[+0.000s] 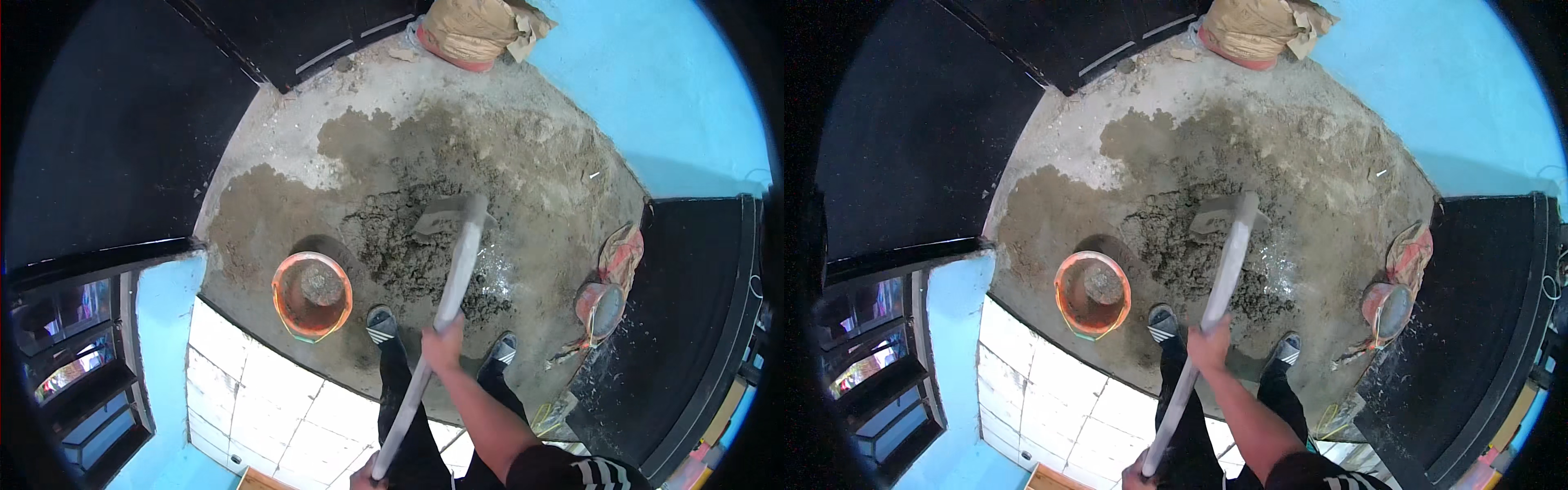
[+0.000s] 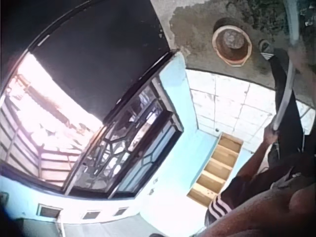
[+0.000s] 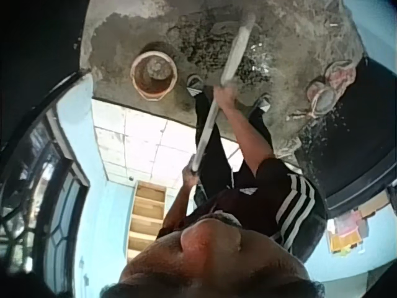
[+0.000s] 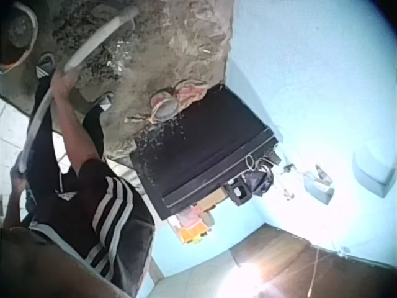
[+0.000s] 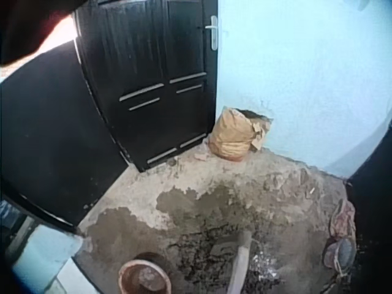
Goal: The recorder mixes mortar on the floor using a hoe and then applies mortar to the subfloor with a trowel to set a floor tile.
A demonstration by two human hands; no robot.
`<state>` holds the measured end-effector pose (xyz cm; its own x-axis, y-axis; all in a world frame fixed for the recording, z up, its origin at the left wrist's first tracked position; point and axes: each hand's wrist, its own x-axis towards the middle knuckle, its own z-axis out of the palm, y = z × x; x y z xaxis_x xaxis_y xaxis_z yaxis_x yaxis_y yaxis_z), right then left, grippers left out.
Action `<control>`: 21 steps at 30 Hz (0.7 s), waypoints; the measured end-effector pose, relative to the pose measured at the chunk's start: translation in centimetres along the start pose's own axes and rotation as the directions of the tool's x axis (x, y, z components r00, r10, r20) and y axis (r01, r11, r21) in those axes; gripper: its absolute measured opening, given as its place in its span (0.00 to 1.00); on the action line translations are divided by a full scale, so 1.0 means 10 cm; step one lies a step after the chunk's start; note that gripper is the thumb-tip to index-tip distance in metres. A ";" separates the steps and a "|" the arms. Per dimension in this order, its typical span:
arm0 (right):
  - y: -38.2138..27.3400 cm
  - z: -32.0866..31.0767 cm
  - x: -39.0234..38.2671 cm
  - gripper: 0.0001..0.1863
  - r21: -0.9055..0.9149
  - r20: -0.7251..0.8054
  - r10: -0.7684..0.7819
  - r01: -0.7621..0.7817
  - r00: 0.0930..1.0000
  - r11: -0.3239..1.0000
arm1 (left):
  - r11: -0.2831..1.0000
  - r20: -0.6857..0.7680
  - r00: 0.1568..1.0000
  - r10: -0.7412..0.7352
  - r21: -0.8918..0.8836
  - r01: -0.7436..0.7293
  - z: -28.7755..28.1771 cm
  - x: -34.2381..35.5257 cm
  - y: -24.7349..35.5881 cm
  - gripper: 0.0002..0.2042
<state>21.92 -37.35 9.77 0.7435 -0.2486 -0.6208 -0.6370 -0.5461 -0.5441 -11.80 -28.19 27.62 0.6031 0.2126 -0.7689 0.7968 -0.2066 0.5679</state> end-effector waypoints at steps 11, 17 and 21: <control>0.28 0.80 0.65 0.28 -0.250 -0.086 -0.225 0.198 0.971 0.948 | 0.941 0.070 0.944 -0.322 -0.083 0.327 -0.04 0.39 0.39 0.36; -0.68 0.38 0.74 0.26 0.057 0.144 -0.106 0.098 0.984 0.994 | 0.977 0.032 0.987 -0.156 -0.144 0.159 -0.13 0.41 0.69 0.35; -1.65 0.80 1.79 0.27 0.027 0.187 -0.225 0.224 0.956 0.974 | 0.988 -0.072 0.986 0.153 0.033 -0.151 -0.21 1.54 1.27 0.37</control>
<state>44.13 -26.37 3.11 0.8161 0.0346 -0.5769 -0.4598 -0.5660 -0.6843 7.72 -25.56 23.57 0.7188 0.2466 -0.6500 0.6952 -0.2673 0.6673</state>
